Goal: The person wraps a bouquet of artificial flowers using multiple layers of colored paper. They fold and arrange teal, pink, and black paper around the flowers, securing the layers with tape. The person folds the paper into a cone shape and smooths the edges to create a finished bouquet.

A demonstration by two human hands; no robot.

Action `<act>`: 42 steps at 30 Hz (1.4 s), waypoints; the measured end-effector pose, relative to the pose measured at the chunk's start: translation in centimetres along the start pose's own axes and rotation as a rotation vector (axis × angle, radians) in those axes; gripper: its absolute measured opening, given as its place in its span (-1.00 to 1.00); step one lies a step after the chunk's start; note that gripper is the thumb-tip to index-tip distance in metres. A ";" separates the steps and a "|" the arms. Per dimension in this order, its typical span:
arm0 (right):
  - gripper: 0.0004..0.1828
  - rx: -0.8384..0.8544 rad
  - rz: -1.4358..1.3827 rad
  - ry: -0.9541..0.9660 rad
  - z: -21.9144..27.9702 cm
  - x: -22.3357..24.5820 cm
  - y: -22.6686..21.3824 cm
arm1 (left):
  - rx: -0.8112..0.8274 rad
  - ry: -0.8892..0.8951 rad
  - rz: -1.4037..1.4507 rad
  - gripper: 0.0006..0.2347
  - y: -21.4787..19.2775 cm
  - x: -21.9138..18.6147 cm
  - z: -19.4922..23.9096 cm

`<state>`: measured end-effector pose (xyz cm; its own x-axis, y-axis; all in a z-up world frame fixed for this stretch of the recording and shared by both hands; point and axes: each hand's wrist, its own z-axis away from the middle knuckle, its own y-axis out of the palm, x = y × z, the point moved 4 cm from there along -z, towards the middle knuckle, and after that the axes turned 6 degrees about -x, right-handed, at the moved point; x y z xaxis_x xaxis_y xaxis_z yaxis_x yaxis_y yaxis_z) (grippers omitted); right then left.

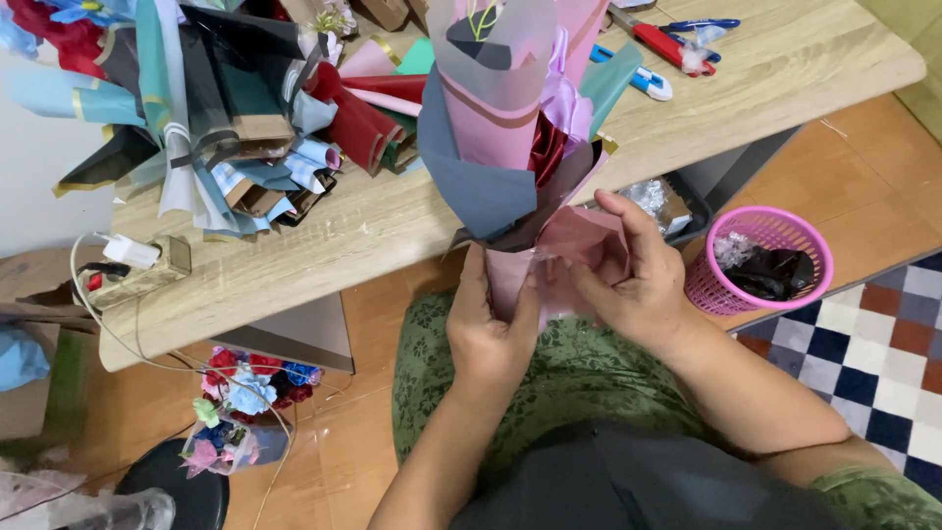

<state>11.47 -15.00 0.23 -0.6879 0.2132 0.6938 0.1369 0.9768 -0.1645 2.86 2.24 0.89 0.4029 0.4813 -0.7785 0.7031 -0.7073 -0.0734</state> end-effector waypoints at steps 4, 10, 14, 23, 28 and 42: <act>-0.14 -0.026 0.046 -0.120 0.3 -0.6 0.3 | -0.022 0.051 -0.041 -0.47 0.4 -0.8 -0.2; 0.06 0.108 -0.164 -0.169 -1.5 3.4 1.4 | 0.042 0.031 0.027 -0.69 0.8 -1.3 -0.2; 0.05 -0.001 -0.022 -0.155 -1.3 2.6 1.1 | -0.020 0.049 0.002 -0.48 1.0 -0.2 0.7; 0.04 -0.127 0.078 -0.401 -1.6 2.1 1.1 | 0.004 -0.001 0.062 -0.49 1.3 -0.9 0.6; -0.01 -0.215 0.084 -0.378 -3.2 0.6 -1.2 | -0.008 -0.095 0.130 -0.42 0.5 1.1 1.0; 0.00 -0.065 -0.441 0.215 -4.8 -3.3 -3.1 | -0.013 -0.522 0.848 -0.49 -0.3 5.5 0.0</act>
<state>16.76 -18.66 1.83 -0.5285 -0.2289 0.8175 -0.0853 0.9724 0.2172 4.83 5.13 -3.40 0.4688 -0.4711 -0.7472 0.3093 -0.7048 0.6384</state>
